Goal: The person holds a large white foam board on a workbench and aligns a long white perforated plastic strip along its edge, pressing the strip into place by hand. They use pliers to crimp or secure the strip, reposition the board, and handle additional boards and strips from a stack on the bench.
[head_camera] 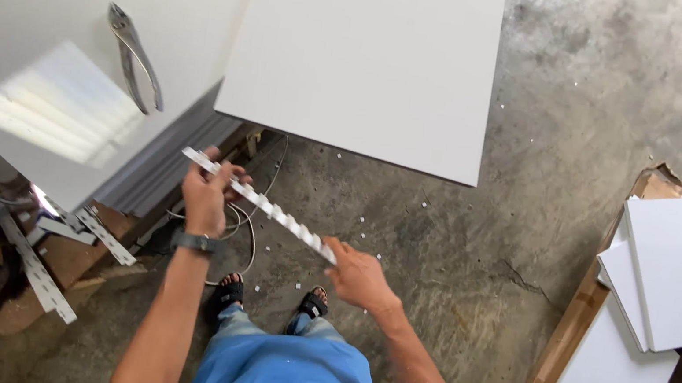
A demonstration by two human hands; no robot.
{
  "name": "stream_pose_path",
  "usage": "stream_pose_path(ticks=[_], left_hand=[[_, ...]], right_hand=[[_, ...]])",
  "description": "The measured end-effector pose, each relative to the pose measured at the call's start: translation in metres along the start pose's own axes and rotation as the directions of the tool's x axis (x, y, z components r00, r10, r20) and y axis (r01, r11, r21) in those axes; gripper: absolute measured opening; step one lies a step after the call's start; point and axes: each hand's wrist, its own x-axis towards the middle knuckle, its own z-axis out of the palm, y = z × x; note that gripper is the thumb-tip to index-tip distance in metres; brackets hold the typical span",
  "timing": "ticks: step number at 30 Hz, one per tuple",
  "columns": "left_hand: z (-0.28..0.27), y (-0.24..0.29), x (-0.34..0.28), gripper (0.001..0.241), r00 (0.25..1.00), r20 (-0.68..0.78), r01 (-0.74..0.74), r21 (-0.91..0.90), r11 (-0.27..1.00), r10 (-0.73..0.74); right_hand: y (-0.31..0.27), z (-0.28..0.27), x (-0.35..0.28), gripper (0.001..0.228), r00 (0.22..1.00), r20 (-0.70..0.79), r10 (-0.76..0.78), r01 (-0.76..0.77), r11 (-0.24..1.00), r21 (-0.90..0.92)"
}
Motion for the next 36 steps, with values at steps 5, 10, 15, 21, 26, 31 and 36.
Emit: stream_pose_path(ticks=[5,10,15,21,26,31,36], left_hand=[[0.035,0.045,-0.021,0.077,0.984,-0.127,-0.118,0.043,0.992,0.123],[0.046,0.025,-0.019,0.061,0.989,-0.127,-0.077,0.011,0.997,0.077],[0.047,0.0,0.005,0.041,0.993,-0.102,-0.065,-0.092,0.994,0.055],[0.047,0.007,0.032,0.044,0.99,-0.119,-0.098,-0.152,0.983,0.08],[0.062,-0.005,0.052,0.046,0.97,-0.221,-0.141,-0.189,0.972,0.098],[0.064,-0.006,0.06,0.049,0.947,-0.311,-0.158,-0.23,0.96,0.082],[0.066,-0.007,0.06,0.047,0.924,-0.356,-0.211,-0.172,0.962,0.14]], right_hand=[[0.079,-0.043,-0.044,0.039,0.977,0.03,0.21,-0.212,0.971,0.109],[0.14,-0.064,-0.067,0.03,0.902,0.017,0.432,-0.406,0.835,0.372],[0.177,-0.043,-0.044,0.011,0.839,-0.341,0.424,0.256,0.246,0.935],[0.177,-0.017,-0.002,0.019,0.711,-0.425,0.56,0.427,0.136,0.894],[0.196,-0.002,0.021,0.023,0.582,-0.425,0.694,0.492,0.116,0.863],[0.188,-0.007,0.037,0.027,0.517,-0.437,0.736,0.499,0.155,0.852],[0.175,-0.01,0.044,0.026,0.44,-0.376,0.815,0.429,0.178,0.886]])
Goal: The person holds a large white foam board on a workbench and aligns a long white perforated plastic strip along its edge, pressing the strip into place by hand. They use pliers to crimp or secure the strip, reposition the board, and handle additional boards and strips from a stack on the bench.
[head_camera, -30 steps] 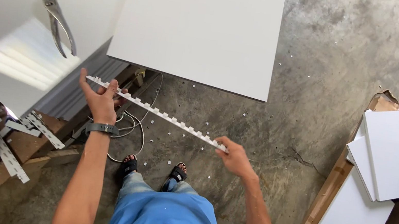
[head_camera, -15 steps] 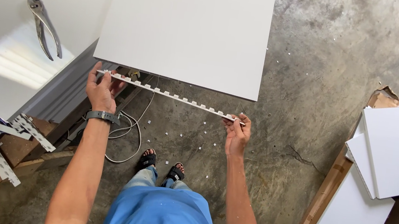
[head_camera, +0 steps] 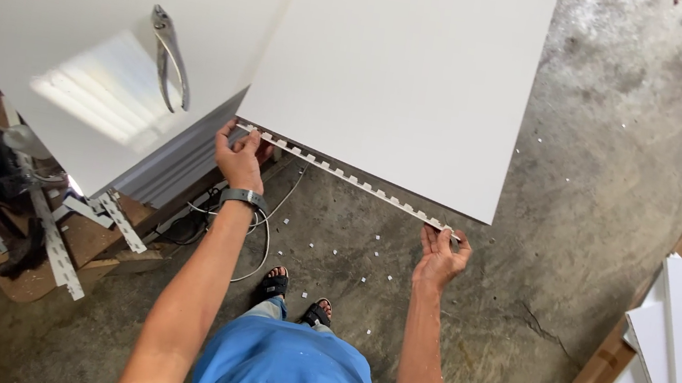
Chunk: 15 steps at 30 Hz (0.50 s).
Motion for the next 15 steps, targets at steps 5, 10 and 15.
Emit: stream_pose_path(ticks=[5,10,15], left_hand=[[0.005,0.016,-0.001,0.041,0.999,-0.048,0.007,0.023,1.0,-0.006],[0.005,0.02,0.002,0.036,0.999,-0.041,0.012,0.027,1.0,-0.011],[0.007,0.02,0.002,0.036,0.996,-0.084,0.003,0.056,0.998,0.002]], right_hand=[[0.004,0.007,-0.001,0.024,1.0,0.021,-0.012,0.012,0.999,-0.034],[0.002,0.015,-0.004,0.021,0.999,-0.013,-0.033,0.031,0.993,-0.114],[-0.001,0.018,-0.005,0.021,0.999,-0.027,-0.017,0.013,0.99,-0.137]])
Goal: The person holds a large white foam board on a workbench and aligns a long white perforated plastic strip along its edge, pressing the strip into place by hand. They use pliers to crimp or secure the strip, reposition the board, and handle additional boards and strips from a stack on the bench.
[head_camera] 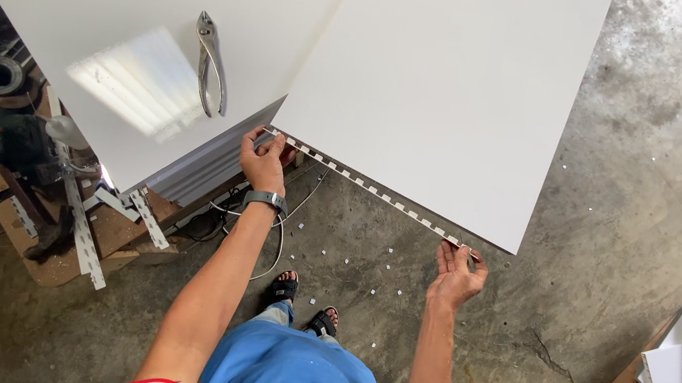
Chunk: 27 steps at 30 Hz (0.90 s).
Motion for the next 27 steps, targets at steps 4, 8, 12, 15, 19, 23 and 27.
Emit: stream_pose_path(ticks=[4,8,12,15,19,23,27], left_hand=[[-0.002,-0.004,0.002,0.039,0.999,-0.009,-0.034,-0.006,0.999,0.034],[0.001,-0.002,0.0,0.037,1.0,0.02,-0.015,-0.025,1.0,0.015],[0.007,0.004,-0.006,0.036,1.0,-0.018,-0.023,0.013,1.0,0.024],[0.009,0.001,-0.004,0.036,1.0,-0.028,-0.012,0.011,1.0,0.012],[0.006,-0.004,-0.005,0.037,0.998,-0.023,-0.051,0.025,0.998,0.051],[0.007,0.0,-0.012,0.051,0.993,0.018,-0.118,0.201,0.972,0.117],[0.011,0.005,-0.01,0.054,0.996,0.011,-0.087,0.196,0.977,0.087]], right_hand=[[-0.008,0.007,-0.004,0.021,1.0,0.006,0.009,-0.009,1.0,-0.01],[-0.011,0.005,-0.002,0.023,1.0,-0.013,-0.003,0.003,0.999,-0.035],[-0.011,0.004,0.002,0.022,1.0,-0.002,-0.006,0.006,0.999,-0.041],[-0.012,0.002,0.004,0.022,1.0,0.003,0.004,-0.004,0.999,-0.034],[-0.015,0.002,0.004,0.02,1.0,0.006,0.024,-0.024,0.999,-0.035],[-0.016,0.0,0.003,0.017,1.0,0.022,0.018,-0.017,0.999,-0.04],[-0.017,0.001,0.002,0.015,0.999,0.03,0.025,-0.024,0.999,-0.036]])
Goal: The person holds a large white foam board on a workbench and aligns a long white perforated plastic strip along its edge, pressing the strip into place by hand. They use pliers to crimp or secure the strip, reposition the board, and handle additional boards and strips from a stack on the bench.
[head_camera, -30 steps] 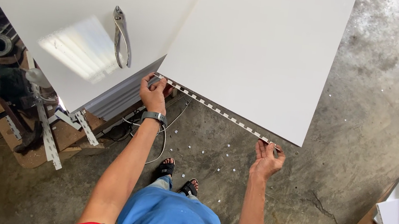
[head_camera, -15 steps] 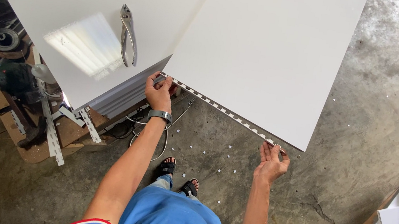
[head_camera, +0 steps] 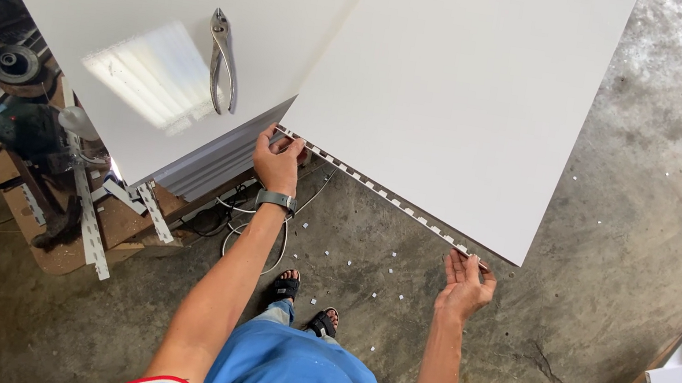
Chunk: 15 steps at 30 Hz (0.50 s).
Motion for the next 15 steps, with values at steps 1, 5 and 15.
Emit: stream_pose_path(ticks=[1,5,15], left_hand=[[0.001,0.003,0.0,0.054,1.0,0.001,-0.002,0.0,1.0,0.002],[0.002,0.0,0.004,0.052,0.996,-0.015,0.082,-0.056,0.995,-0.083],[0.009,0.013,-0.002,0.06,0.996,-0.001,0.088,-0.085,0.993,-0.088]], right_hand=[[0.001,-0.001,0.0,0.015,1.0,0.0,0.0,0.0,1.0,0.002],[0.001,-0.002,0.0,0.015,1.0,0.003,0.002,-0.002,1.0,-0.011],[-0.006,0.011,0.001,0.031,0.997,-0.072,0.021,-0.02,1.0,0.009]])
